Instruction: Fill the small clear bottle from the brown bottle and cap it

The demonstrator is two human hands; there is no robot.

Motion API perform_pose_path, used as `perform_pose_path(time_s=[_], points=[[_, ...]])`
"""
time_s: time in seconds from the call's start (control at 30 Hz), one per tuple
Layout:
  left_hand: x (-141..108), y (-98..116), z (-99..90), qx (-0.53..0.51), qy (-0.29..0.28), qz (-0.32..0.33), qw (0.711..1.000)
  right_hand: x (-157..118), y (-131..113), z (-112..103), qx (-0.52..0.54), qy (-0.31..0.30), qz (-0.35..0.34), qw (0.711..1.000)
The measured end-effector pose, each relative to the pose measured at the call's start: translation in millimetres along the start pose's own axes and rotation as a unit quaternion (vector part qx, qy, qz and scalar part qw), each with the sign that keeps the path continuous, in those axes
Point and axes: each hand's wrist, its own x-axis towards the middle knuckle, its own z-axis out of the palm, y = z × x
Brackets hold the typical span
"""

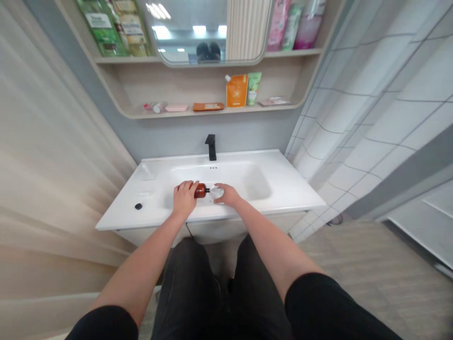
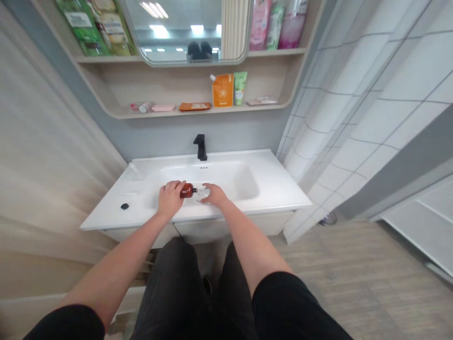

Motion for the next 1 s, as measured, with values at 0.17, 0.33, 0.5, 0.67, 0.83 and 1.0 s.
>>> perform_pose_path(time_s=[0.17,0.33,0.5,0.67,0.83,1.0], points=[[-0.1,-0.4,0.2,-0.001,0.002,0.003,1.000,0.3,0.7,0.8,0.000,0.003,-0.001,1.000],[0.0,0.1,0.6,-0.007,-0.003,-0.002,1.000,-0.1,0.3,0.5,-0.005,0.008,-0.005,1.000],[0.2,0.8,-0.9,-0.002,-0.012,-0.007,1.000,-0.3,-0.9,-0.3,0.000,0.003,-0.002,1.000],[0.0,1.3,-2.1,-0.010,-0.012,-0.006,1.000,-0.9,-2.3,-0.5,0.002,0.006,0.001,1.000],[-0.3,2.0,-2.8,-0.009,-0.016,-0.011,1.000,-1.6,-2.6,-0.9,0.008,0.008,0.001,1.000],[-0.3,1.9,-3.3,-0.012,-0.013,-0.006,1.000,-1.5,-2.8,-1.5,0.000,0.001,0.002,1.000]])
